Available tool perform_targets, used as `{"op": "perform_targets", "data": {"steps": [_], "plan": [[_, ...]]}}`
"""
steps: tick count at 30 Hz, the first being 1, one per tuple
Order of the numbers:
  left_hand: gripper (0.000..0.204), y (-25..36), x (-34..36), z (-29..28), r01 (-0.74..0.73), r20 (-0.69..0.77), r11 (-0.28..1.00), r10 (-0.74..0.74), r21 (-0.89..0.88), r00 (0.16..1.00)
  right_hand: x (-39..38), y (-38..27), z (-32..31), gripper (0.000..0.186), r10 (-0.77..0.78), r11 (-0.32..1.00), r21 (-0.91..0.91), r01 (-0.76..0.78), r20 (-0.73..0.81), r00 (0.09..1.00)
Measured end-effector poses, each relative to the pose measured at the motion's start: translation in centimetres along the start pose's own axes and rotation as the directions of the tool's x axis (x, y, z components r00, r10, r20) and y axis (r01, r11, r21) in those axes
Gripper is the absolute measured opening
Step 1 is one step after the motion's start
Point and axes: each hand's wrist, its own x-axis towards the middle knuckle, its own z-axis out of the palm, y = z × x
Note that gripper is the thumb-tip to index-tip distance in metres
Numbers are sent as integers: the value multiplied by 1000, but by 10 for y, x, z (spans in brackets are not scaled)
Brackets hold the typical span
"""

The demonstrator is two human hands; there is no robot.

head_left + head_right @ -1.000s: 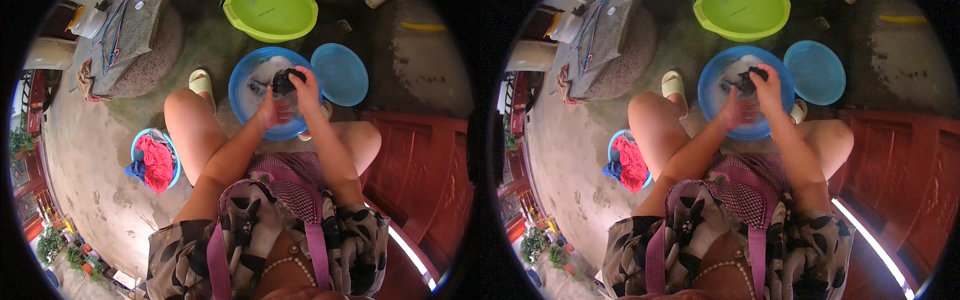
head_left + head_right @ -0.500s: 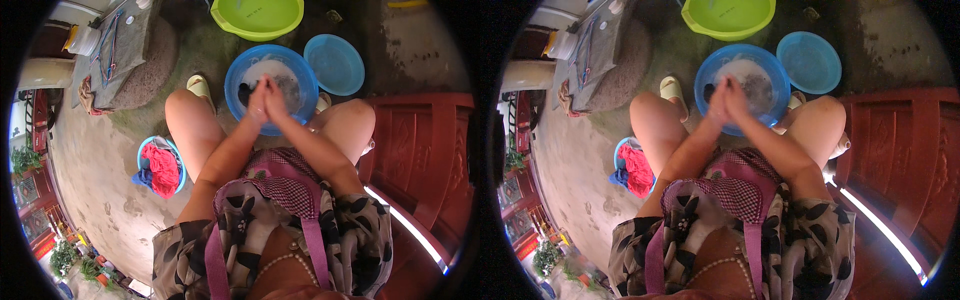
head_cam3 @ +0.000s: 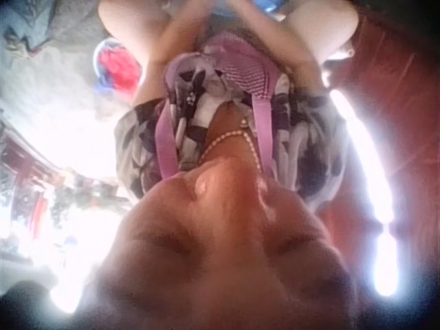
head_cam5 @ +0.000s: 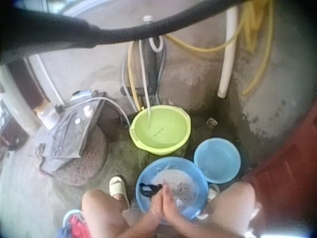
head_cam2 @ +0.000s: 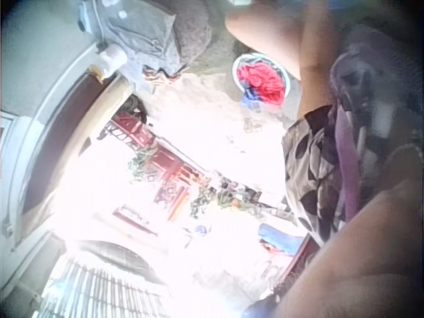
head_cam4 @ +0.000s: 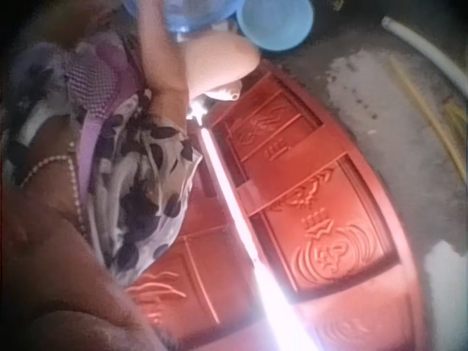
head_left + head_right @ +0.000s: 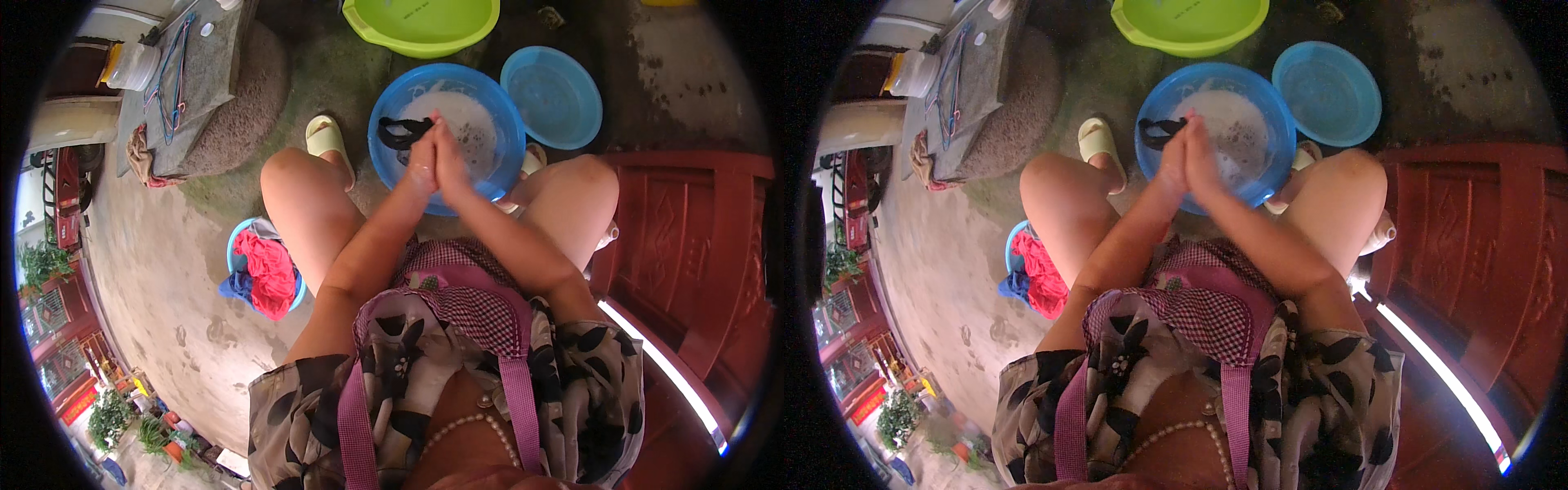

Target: The person washes a piece of black clothing by hand in a blue basin of soapy water, scrubbing and wringing the fabric before lifting it to inspect it.

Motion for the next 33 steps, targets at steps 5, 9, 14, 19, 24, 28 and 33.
{"op": "perform_targets", "data": {"steps": [5, 9, 14, 19, 24, 28, 33], "plan": [[44, -18, -4, 15, -63, 91, 993, 54, 100, 994, 56, 76, -45, 42, 1, 989, -143, -27, -182, 983], [49, 9, -16, 24, -7, -106, 997, 15, 82, 994, 26, 51, -20, 46, -241, 865, -472, 172, -90, 966], [38, -2, 2, 7, -79, -73, 996, 77, -31, 994, 37, 25, -28, 47, -622, 251, -947, 201, 2, 783], [33, 27, -6, 28, 35, -178, 999, -35, -5, 983, 49, 28, -50, 51, 107, 994, 47, -97, -319, 942], [28, 26, -5, 23, 44, -192, 999, -38, 27, 981, 55, 23, -67, 38, 377, 916, 231, -328, -215, 901], [14, 17, -2, 17, -46, -252, 846, 209, 531, 945, 48, 4, -59, 49, 370, 927, 72, -367, -26, 929], [57, -13, 4, -11, -51, 111, -250, 233, 967, 966, 29, 17, -44, 73, 139, 824, -566, -31, 149, 979]]}}
